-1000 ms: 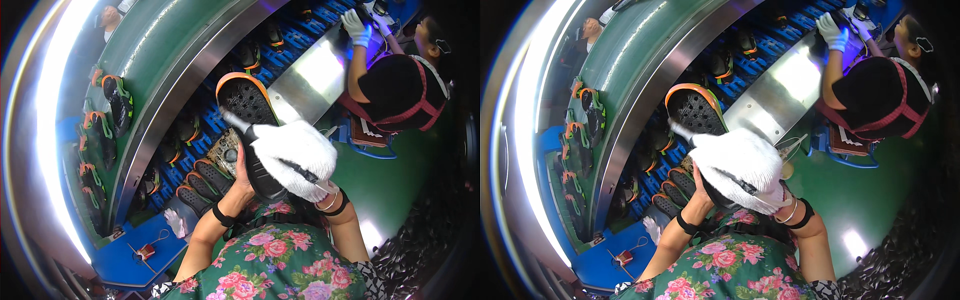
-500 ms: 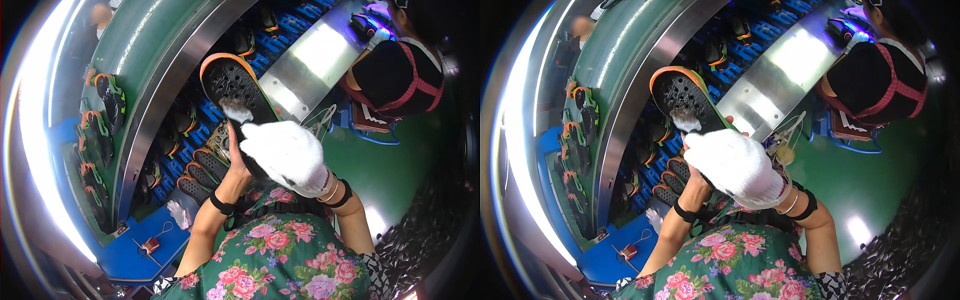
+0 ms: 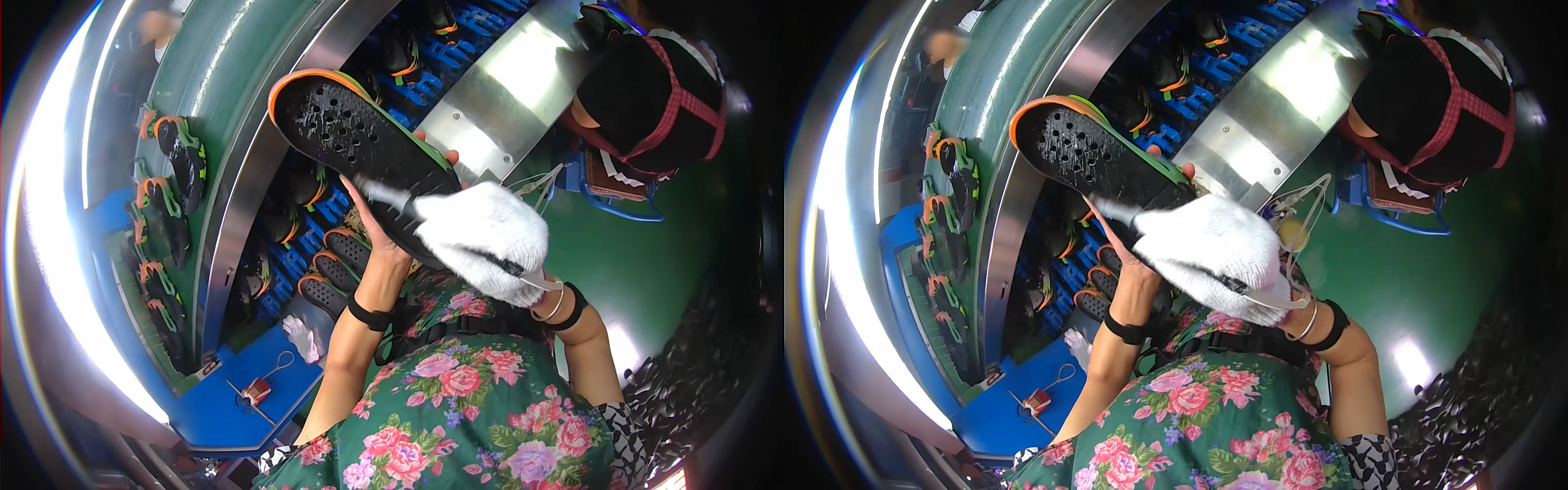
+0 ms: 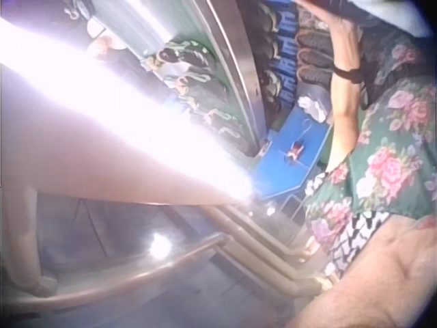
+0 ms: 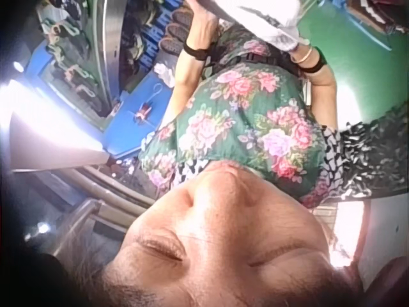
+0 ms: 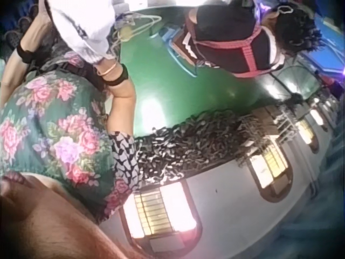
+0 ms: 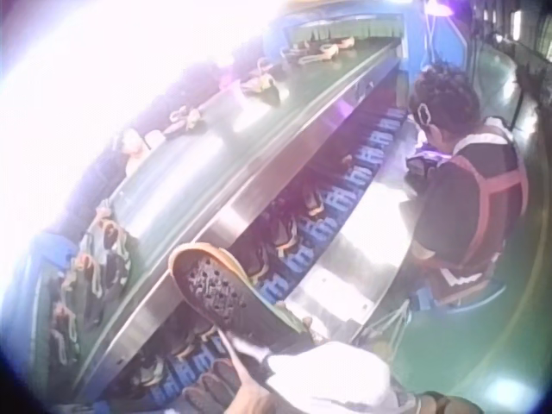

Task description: Apply adhesive to the sole of a shoe using a brush and a cleaning cloth.

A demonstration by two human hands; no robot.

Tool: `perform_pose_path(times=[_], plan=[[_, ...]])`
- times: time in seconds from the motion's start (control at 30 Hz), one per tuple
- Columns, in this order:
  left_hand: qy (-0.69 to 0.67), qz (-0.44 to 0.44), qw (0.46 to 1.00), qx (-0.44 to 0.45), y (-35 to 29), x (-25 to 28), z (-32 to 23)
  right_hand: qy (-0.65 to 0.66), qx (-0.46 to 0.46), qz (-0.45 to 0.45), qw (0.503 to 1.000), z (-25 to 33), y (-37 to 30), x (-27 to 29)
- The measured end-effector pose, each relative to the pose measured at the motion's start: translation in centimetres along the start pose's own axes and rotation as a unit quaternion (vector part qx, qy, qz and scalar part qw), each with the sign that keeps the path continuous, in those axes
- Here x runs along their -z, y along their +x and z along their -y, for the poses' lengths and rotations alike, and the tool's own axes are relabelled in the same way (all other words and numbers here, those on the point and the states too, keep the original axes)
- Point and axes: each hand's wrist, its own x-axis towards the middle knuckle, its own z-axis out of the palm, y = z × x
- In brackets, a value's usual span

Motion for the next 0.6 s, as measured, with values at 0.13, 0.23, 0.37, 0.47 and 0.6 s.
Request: perform_pose_path(times=[0.13, 0.23, 0.37, 0.47, 0.6], plan=[[0.057, 0.020, 0.997, 0.051, 0.9, 1.1, -1.0, -0.044, 0.028, -0.005, 0.999, 0.4, -1.1, -1.9], [0.061, 0.086, 0.992, 0.065, 1.0, 1.5, -1.3, 0.104, -0.024, 0.018, 0.994, 1.0, -0.4, -0.9], [-0.036, 0.089, 0.995, 0.038, 1.3, 0.0, -0.6, 0.029, -0.037, -0.008, 0.999, 0.3, -0.9, -0.2], [-0.026, 0.097, 0.994, -0.037, 1.8, -0.2, -0.3, 0.032, -0.017, 0.041, 0.998, 0.8, -2.5, -1.7], [0.077, 0.154, 0.984, 0.050, 2.4, 0.0, -2.1, 0.158, -0.077, 0.036, 0.984, -0.1, -1.0, 0.6]])
